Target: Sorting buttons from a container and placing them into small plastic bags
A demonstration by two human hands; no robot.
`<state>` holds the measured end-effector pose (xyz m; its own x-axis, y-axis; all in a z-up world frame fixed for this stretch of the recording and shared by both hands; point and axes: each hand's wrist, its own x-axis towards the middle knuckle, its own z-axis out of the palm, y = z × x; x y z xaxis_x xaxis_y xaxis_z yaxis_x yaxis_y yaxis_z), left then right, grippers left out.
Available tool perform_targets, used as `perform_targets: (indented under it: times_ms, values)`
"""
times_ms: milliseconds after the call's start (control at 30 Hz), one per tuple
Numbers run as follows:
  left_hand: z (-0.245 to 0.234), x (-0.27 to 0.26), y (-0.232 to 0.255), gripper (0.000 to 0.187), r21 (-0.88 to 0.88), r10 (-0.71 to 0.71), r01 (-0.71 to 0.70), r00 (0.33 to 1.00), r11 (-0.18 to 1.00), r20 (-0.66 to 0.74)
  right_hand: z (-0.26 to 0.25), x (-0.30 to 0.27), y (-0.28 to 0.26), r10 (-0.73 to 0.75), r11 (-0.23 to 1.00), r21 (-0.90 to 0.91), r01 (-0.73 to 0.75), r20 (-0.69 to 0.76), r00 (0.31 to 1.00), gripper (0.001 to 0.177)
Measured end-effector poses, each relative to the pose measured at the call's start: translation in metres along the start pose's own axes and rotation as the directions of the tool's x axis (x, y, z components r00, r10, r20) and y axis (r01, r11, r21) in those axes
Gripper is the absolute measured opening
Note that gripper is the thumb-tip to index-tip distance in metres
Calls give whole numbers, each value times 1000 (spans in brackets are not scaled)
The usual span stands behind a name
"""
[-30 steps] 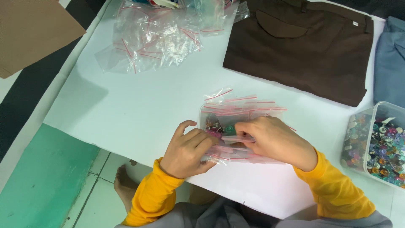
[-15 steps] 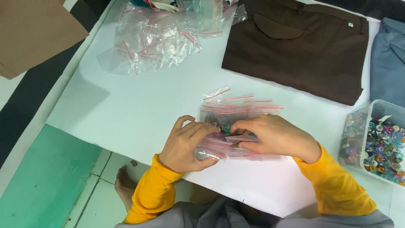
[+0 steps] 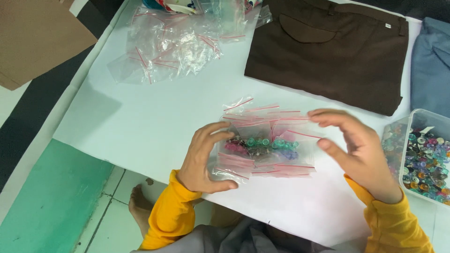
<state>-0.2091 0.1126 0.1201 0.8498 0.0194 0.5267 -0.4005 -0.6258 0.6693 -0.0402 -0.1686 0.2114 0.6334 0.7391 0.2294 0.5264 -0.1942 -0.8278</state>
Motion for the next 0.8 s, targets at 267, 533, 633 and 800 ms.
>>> perform_targets:
  times_ms: [267, 533, 633, 800]
  values:
    - [68, -18, -21, 90, -739, -587, 298, 793, 604, -160, 73, -51, 100, 430, 808, 549, -215, -299, 852, 63]
    - [91, -37, 7, 76, -683, -555, 245, 784, 688, -278, 126, -42, 116, 215, 719, 695, -14, -204, 955, 84]
    - [108, -53, -11, 75, -779, -767, 326, 575, 536, -287, 137, -24, 181, 251, 696, 712, -96, -117, 961, 87]
    - [144, -92, -99, 77, -812, -857, 315, 338, 492, -388, 158, 75, 127, 82, 694, 713, -99, 58, 995, 99]
